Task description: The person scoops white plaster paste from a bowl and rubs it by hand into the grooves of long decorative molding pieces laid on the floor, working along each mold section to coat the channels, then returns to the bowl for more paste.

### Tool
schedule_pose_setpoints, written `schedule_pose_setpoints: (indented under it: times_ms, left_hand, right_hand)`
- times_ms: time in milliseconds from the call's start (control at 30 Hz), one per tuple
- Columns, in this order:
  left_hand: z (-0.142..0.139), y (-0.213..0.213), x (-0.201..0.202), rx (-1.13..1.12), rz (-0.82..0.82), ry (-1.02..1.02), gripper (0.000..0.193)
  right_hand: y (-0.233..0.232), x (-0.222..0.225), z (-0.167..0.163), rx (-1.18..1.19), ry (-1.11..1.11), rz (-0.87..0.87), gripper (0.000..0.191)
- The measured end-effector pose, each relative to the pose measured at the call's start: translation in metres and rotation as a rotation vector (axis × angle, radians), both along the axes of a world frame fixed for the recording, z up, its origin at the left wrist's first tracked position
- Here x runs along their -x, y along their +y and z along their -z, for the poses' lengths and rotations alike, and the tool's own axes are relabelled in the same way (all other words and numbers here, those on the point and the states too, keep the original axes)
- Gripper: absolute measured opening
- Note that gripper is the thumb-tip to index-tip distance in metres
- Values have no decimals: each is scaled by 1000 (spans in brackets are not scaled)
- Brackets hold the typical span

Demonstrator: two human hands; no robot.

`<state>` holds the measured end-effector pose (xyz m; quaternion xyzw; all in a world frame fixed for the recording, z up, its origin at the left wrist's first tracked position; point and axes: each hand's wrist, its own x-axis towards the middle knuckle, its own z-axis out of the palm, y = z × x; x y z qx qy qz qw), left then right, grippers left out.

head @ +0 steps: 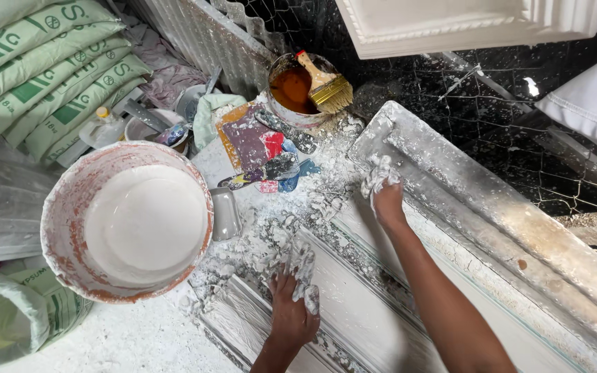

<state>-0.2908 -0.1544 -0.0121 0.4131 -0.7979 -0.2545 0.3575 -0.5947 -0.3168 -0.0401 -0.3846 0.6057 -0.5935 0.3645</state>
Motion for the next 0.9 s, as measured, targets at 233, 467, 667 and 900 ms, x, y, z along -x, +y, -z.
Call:
schedule_pose_setpoints:
  times_ms: [233,467,667,900]
  left_hand:
    - [-17,-75,65,-282,166,-461,43]
    - [13,-137,129,40,391,-627,31]
    - [5,-120,138,90,450,-860,47]
    - [-50,-79,94,-119,590,-308,31]
  right_hand:
    - [-12,-4,12,297,-859,-25,15]
    - [111,25,-50,-8,-503,81,34]
    - [189,39,-41,-142,-463,422,23]
    - [198,-10,-60,6,-419,472,34]
